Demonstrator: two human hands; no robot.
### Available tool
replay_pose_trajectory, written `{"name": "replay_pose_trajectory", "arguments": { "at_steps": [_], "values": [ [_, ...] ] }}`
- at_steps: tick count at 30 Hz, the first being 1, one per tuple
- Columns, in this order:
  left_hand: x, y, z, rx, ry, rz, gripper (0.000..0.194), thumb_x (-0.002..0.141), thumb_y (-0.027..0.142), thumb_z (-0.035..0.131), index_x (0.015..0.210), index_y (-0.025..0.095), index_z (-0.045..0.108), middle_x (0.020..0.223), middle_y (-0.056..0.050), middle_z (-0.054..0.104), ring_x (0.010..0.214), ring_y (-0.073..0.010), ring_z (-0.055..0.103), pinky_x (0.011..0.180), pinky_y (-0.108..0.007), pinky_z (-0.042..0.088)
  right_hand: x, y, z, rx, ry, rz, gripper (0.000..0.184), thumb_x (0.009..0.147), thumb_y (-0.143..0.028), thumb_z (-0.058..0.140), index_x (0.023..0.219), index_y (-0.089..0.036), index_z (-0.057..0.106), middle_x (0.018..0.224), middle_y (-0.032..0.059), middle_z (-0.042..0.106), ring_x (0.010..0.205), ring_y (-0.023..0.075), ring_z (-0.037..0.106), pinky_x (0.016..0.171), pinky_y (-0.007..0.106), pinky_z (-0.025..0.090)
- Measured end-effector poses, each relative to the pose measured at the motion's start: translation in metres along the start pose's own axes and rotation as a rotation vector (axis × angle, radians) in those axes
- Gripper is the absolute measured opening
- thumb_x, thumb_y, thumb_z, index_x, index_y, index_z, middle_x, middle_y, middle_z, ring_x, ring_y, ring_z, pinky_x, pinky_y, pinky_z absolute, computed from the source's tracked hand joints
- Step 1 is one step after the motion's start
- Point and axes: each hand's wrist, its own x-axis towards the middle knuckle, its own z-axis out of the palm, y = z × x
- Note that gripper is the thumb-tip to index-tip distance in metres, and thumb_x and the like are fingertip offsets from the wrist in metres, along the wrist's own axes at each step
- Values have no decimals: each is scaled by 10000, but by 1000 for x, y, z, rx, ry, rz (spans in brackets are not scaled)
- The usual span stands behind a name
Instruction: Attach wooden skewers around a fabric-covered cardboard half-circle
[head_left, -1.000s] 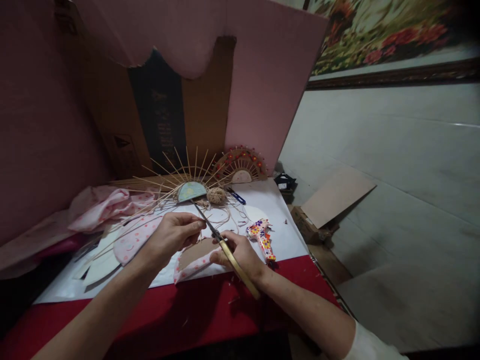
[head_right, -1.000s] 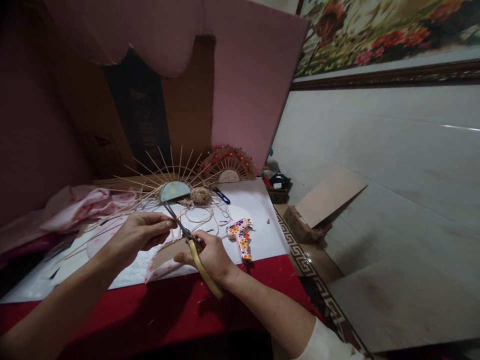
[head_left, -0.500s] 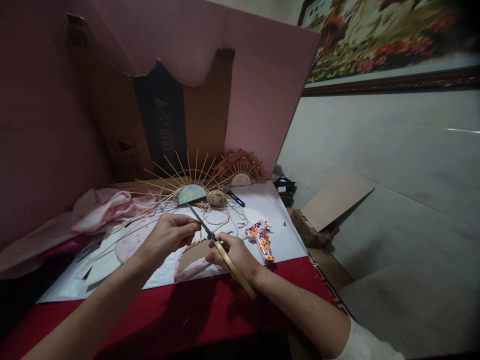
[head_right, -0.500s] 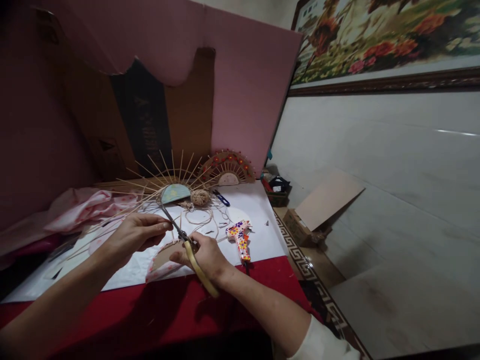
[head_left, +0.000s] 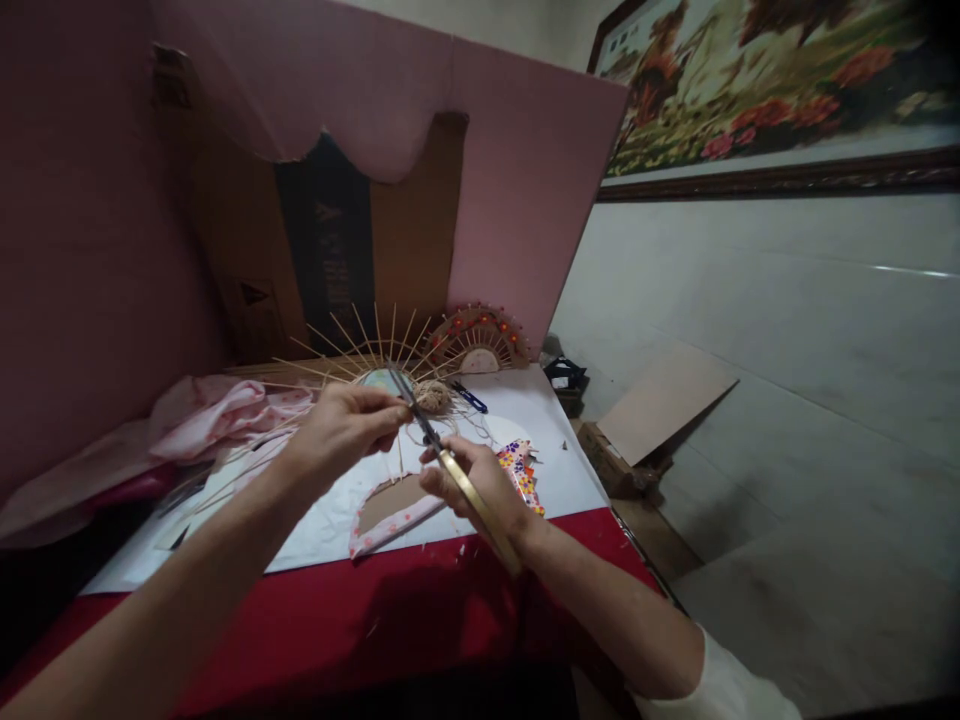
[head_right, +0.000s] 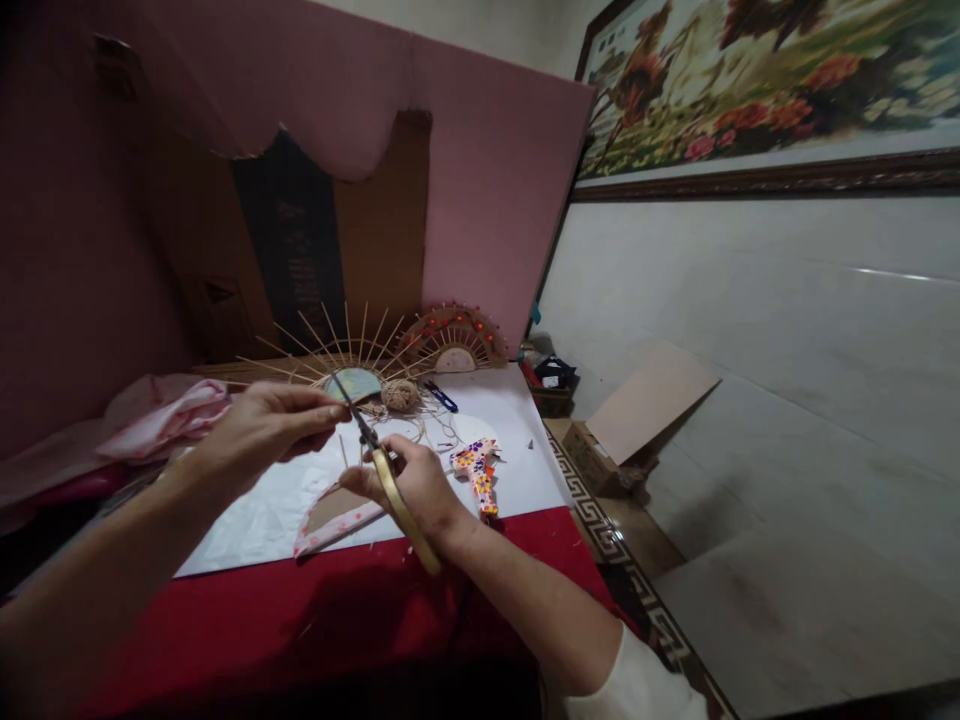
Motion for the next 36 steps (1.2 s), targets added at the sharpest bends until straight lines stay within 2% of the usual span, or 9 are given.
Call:
{"name": "replay_pose_trajectory", "arguments": {
  "at_steps": [3,5,8,16,23,28,31,34,36],
  "values": [
    [8,-6,1,52,4,52,173,639,303,671,577,142,675,415,1,500,390,-76,365,380,-209,228,0,7,1,29,22,28,439,634,-552,682,824,-176,561,581,-51,440,485,77,357,457,205,305],
    [12,-18,3,88,1,-21,225,621,289,673,465,137,615,361,7,458,359,-64,331,369,-205,210,0,23,4,4,68,64,450,609,-564,694,737,-154,562,586,-34,468,503,82,373,461,208,314],
    [16,-31,5,40,-14,-130,204,642,299,649,517,140,627,373,14,465,341,-52,293,357,-199,162,0,41,6,-18,71,56,444,613,-543,704,763,-141,589,588,-30,486,527,93,405,492,213,334],
    [20,-22,-1,111,-40,-24,193,650,302,650,537,146,650,392,-1,485,370,-72,335,382,-210,213,0,20,-6,-286,51,-9,408,690,-573,625,812,-185,603,592,-14,521,549,128,467,494,217,332],
    [16,-38,6,170,-79,33,265,700,282,598,470,154,568,408,24,441,400,-77,326,403,-214,224,2,34,-4,-293,30,-30,422,721,-577,588,790,-160,594,631,-5,545,579,127,474,530,219,344],
    [12,-33,7,185,-64,27,242,711,278,583,505,151,587,423,28,447,414,-77,337,406,-210,225,3,37,0,-193,49,-20,370,683,-499,667,782,-154,578,606,-29,517,557,106,444,515,208,341],
    [8,-34,10,187,-56,13,240,696,284,597,497,150,589,418,22,471,407,-79,353,407,-210,241,1,44,4,-161,127,-2,357,688,-502,652,723,-162,549,578,-37,492,523,99,424,490,211,335],
    [3,-39,13,160,-81,-58,212,666,290,625,515,141,615,392,15,480,386,-82,364,405,-212,250,-4,50,3,-151,212,55,377,750,-537,559,653,-176,509,503,-54,420,444,89,375,437,213,309],
    [1,-42,13,77,-68,-117,216,654,303,640,518,141,600,378,25,465,366,-73,349,387,-202,222,-7,50,-5,-224,198,14,367,711,-521,615,636,-172,533,499,-47,435,458,92,389,439,212,307]
  ]
}}
